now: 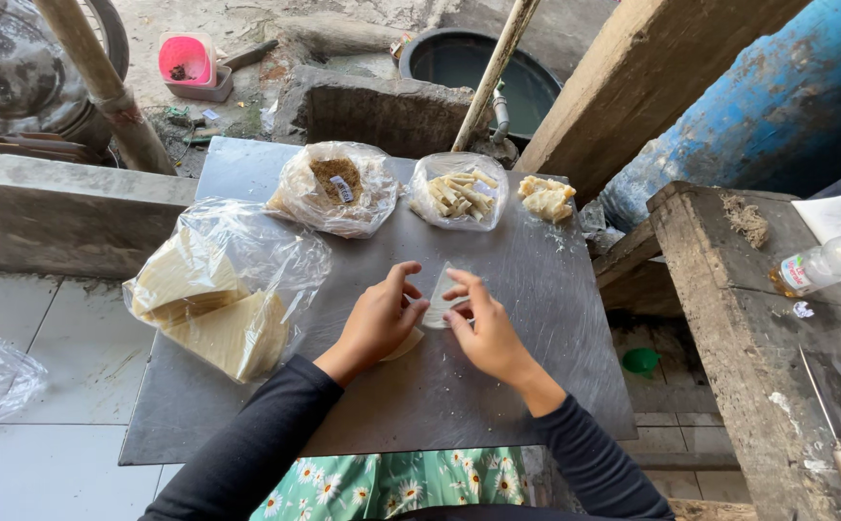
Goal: The person folds triangular pastry wraps by hand, placing a small amount of filling inside each from a plastic bag and pressing the edges to seal them. They repeat the process with several wraps from a stack.
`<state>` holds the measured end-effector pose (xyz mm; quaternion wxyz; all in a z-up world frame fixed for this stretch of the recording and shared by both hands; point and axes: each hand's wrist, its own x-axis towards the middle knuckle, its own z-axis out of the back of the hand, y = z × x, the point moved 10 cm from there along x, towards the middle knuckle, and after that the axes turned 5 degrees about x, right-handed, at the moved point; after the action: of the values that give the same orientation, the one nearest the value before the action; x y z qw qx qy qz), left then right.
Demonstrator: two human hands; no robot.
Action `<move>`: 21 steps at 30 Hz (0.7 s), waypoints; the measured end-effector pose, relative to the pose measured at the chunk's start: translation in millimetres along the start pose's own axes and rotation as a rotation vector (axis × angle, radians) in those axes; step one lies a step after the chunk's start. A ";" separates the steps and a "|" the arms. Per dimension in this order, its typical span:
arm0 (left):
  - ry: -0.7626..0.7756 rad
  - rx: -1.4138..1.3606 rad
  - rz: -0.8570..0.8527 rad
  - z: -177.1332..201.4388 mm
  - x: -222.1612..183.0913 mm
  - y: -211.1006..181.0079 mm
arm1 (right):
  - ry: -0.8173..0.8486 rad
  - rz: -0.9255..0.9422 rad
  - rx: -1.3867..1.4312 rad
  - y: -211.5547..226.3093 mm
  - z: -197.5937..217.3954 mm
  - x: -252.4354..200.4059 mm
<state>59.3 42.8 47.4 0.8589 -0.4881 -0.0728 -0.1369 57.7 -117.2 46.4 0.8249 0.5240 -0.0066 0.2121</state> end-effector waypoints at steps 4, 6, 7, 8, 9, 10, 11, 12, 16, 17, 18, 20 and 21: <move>0.050 0.188 -0.245 -9.1 -3.8 -29.5 | -0.058 -0.202 0.244 -45.5 25.4 17.6; 0.105 0.275 -0.353 -19.9 -8.5 -37.3 | -0.067 -0.283 0.298 -66.2 38.4 23.8; 0.127 0.325 -0.381 -25.9 -10.4 -38.2 | -0.054 -0.332 0.372 -75.8 41.3 27.2; 0.149 0.375 -0.410 -31.8 -12.4 -38.7 | -0.042 -0.380 0.446 -84.1 42.0 28.7; 0.134 0.435 -0.441 -33.9 -13.1 -39.7 | -0.034 -0.395 0.466 -88.2 42.4 30.4; 0.120 0.495 -0.472 -36.0 -13.8 -40.8 | -0.026 -0.409 0.486 -90.9 41.7 31.4; 0.102 0.556 -0.504 -37.2 -14.2 -42.0 | -0.016 -0.420 0.505 -91.9 40.0 32.9; 0.106 0.554 -0.499 -37.7 -14.2 -40.5 | -0.014 -0.406 0.473 -90.3 38.8 33.4; 0.118 0.534 -0.490 -34.7 -13.1 -37.8 | -0.016 -0.403 0.324 -85.8 34.3 32.0; 0.128 0.523 -0.490 -35.0 -15.0 -37.5 | -0.022 -0.421 0.283 -87.8 34.6 28.9; 0.119 0.514 -0.495 -33.9 -15.9 -37.8 | -0.017 -0.448 0.343 -90.8 33.4 28.1; 0.110 0.493 -0.504 -33.1 -18.4 -38.3 | -0.012 -0.509 0.468 -97.9 34.1 26.2; 0.103 0.462 -0.505 -33.2 -19.8 -39.0 | 0.015 -0.520 0.542 -98.5 33.4 24.3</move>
<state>28.3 -1.4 57.1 0.8883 -0.2400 -0.1767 -0.3495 122.1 -173.4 -17.8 0.6825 0.7060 0.1892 -0.0066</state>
